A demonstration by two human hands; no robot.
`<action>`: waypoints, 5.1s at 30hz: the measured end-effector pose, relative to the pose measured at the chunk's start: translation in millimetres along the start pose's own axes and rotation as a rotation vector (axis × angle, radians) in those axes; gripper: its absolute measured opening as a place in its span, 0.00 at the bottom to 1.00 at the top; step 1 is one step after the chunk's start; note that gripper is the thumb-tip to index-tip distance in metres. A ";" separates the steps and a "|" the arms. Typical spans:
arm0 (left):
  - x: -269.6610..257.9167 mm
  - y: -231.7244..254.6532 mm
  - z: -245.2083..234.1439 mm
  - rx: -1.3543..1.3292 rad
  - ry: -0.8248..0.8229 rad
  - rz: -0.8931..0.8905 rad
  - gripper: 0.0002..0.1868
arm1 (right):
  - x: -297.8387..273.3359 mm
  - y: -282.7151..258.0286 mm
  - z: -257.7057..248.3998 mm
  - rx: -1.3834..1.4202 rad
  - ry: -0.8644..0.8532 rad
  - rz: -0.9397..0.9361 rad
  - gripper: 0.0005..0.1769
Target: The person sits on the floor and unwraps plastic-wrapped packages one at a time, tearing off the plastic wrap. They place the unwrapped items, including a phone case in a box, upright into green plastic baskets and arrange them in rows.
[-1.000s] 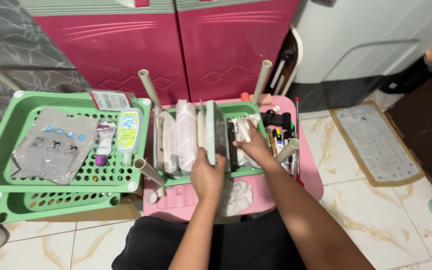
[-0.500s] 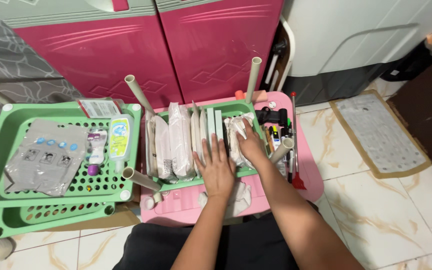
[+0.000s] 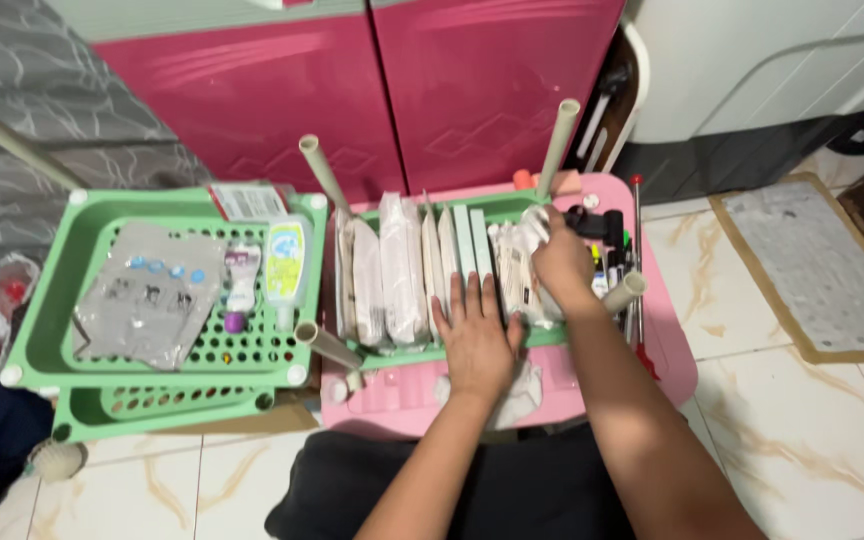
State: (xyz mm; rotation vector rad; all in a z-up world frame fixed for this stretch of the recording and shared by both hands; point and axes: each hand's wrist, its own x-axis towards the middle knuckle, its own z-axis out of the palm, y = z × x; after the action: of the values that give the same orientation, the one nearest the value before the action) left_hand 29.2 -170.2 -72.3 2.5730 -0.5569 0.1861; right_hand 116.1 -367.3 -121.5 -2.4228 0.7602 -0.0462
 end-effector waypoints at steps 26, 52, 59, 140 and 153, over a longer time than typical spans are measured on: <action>0.4 -62.1 -47.8 -0.013 0.075 -0.191 0.35 | -99.0 -137.0 26.6 0.047 0.361 -0.555 0.10; -56.0 27.7 -188.6 -1.016 0.160 -0.038 0.62 | -273.3 -74.7 -91.7 0.635 0.163 -0.714 0.38; -51.3 -16.2 -118.4 -0.443 0.060 -0.214 0.27 | -229.4 -46.7 -91.8 0.570 0.289 -0.270 0.23; -104.8 56.5 -282.8 -0.605 0.245 0.494 0.09 | -275.4 -62.0 -157.7 1.194 -0.397 -0.622 0.33; -104.6 77.4 -290.4 -0.422 0.298 0.532 0.08 | -294.8 -80.9 -168.9 1.353 -0.487 -0.646 0.39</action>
State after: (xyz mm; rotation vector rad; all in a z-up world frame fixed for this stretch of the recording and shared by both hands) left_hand -106.2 -50.3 189.6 1.9035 -1.0285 0.5560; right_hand -123.0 -246.8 102.8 -1.1685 -0.2953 -0.1548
